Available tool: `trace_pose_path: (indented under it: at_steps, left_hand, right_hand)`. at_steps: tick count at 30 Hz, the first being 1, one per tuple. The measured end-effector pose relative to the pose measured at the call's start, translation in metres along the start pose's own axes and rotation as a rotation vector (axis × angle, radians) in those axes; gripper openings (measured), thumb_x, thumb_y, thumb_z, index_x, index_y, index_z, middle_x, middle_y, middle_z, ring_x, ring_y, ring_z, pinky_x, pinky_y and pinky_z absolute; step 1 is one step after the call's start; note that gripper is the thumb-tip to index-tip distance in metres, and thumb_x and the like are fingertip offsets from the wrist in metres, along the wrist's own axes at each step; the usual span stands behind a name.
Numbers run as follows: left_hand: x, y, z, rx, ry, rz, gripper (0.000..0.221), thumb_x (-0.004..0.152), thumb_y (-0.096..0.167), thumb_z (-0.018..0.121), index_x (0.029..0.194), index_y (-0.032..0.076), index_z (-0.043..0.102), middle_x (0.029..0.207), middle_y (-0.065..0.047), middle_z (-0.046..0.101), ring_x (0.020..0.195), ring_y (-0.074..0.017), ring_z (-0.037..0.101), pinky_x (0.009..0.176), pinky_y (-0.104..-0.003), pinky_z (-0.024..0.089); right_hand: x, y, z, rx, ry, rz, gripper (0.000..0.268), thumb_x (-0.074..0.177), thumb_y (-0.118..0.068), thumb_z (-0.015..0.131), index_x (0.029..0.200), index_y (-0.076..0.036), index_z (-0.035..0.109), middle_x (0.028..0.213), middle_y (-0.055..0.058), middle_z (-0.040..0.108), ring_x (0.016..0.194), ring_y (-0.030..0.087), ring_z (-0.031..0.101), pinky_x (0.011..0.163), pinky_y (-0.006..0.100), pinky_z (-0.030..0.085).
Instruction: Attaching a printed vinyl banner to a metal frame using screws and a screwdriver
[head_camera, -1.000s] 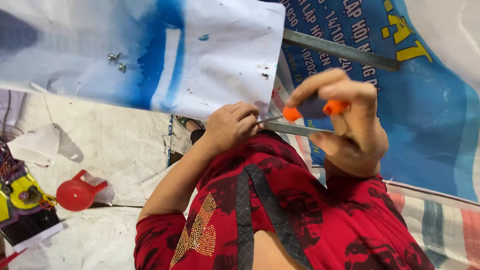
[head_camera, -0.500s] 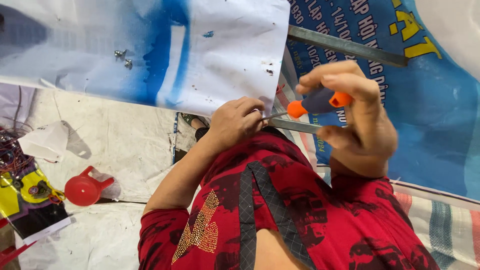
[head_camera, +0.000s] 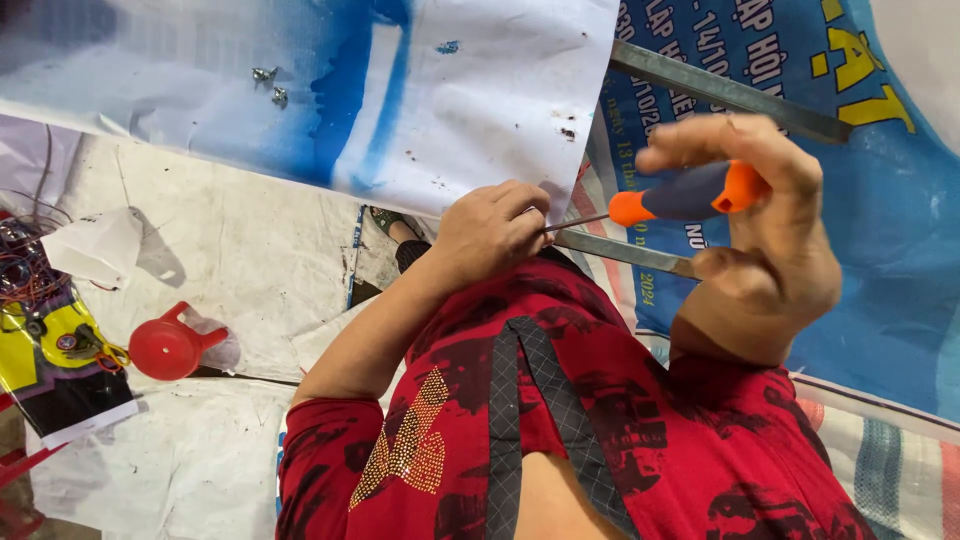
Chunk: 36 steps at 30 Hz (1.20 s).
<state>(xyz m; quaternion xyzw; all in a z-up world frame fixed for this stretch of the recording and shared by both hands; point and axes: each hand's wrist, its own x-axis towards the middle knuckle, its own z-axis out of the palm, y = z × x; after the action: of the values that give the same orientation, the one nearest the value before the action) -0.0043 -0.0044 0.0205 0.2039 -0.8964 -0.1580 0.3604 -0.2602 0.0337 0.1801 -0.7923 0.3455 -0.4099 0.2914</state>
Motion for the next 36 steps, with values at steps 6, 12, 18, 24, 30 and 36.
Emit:
trace_pose_path:
  at_steps: [6,12,18,24,30,36]
  left_hand:
    - [0.004,0.001,-0.004,-0.022,-0.016,0.019,0.014,0.092,0.014,0.074,0.085,0.005,0.066,0.102,-0.008,0.065,0.082,-0.0244,0.065,0.069,-0.034,0.055]
    - [0.001,-0.001,0.0,-0.006,-0.031,0.013,0.021,0.095,0.02,0.072,0.085,0.004,0.063,0.103,-0.01,0.064,0.084,-0.0253,0.064,0.072,-0.034,0.054]
    - [0.003,-0.001,-0.001,-0.018,-0.029,0.021,0.02,0.094,0.014,0.076,0.081,0.004,0.064,0.103,-0.008,0.065,0.082,-0.0241,0.064,0.068,-0.034,0.054]
    - [0.002,-0.003,-0.002,-0.012,-0.052,0.031,0.02,0.093,0.017,0.076,0.084,0.003,0.064,0.105,-0.01,0.064,0.084,-0.0258,0.063,0.073,-0.034,0.054]
    - [-0.004,-0.006,0.001,-0.022,-0.028,0.025,0.021,0.095,0.018,0.076,0.084,0.004,0.064,0.107,-0.01,0.064,0.088,-0.0253,0.065,0.073,-0.034,0.055]
    - [-0.002,-0.005,-0.001,-0.011,-0.017,0.054,0.018,0.092,0.016,0.073,0.083,0.002,0.065,0.104,-0.011,0.063,0.085,-0.0255,0.063,0.071,-0.034,0.054]
  right_hand:
    - [-0.009,-0.006,0.005,-0.047,0.08,0.103,0.04,0.102,-0.019,0.064,0.134,-0.011,0.042,0.115,0.021,0.065,0.106,0.03,0.07,0.096,0.037,0.057]
    - [0.003,-0.001,0.009,-0.045,0.131,0.109,0.065,0.086,-0.044,0.072,0.129,-0.005,0.041,0.118,0.02,0.051,0.105,0.032,0.063,0.097,0.042,0.058]
    - [-0.003,-0.006,0.015,0.134,0.065,0.04,0.055,0.098,-0.005,0.057,0.147,-0.007,0.03,0.126,0.029,0.058,0.114,0.04,0.069,0.102,0.044,0.061]
    - [-0.005,0.005,0.015,0.065,0.152,0.096,0.064,0.082,-0.039,0.079,0.128,-0.01,0.046,0.107,0.014,0.059,0.097,0.024,0.066,0.091,0.035,0.06]
    - [-0.001,0.004,0.029,0.264,0.103,0.037,0.063,0.09,-0.018,0.061,0.147,-0.009,0.034,0.116,0.03,0.059,0.104,0.038,0.069,0.097,0.044,0.062]
    - [0.008,0.011,0.038,0.254,0.344,0.134,0.05,0.082,-0.029,0.08,0.116,-0.012,0.047,0.098,0.012,0.061,0.086,0.025,0.07,0.08,0.034,0.063]
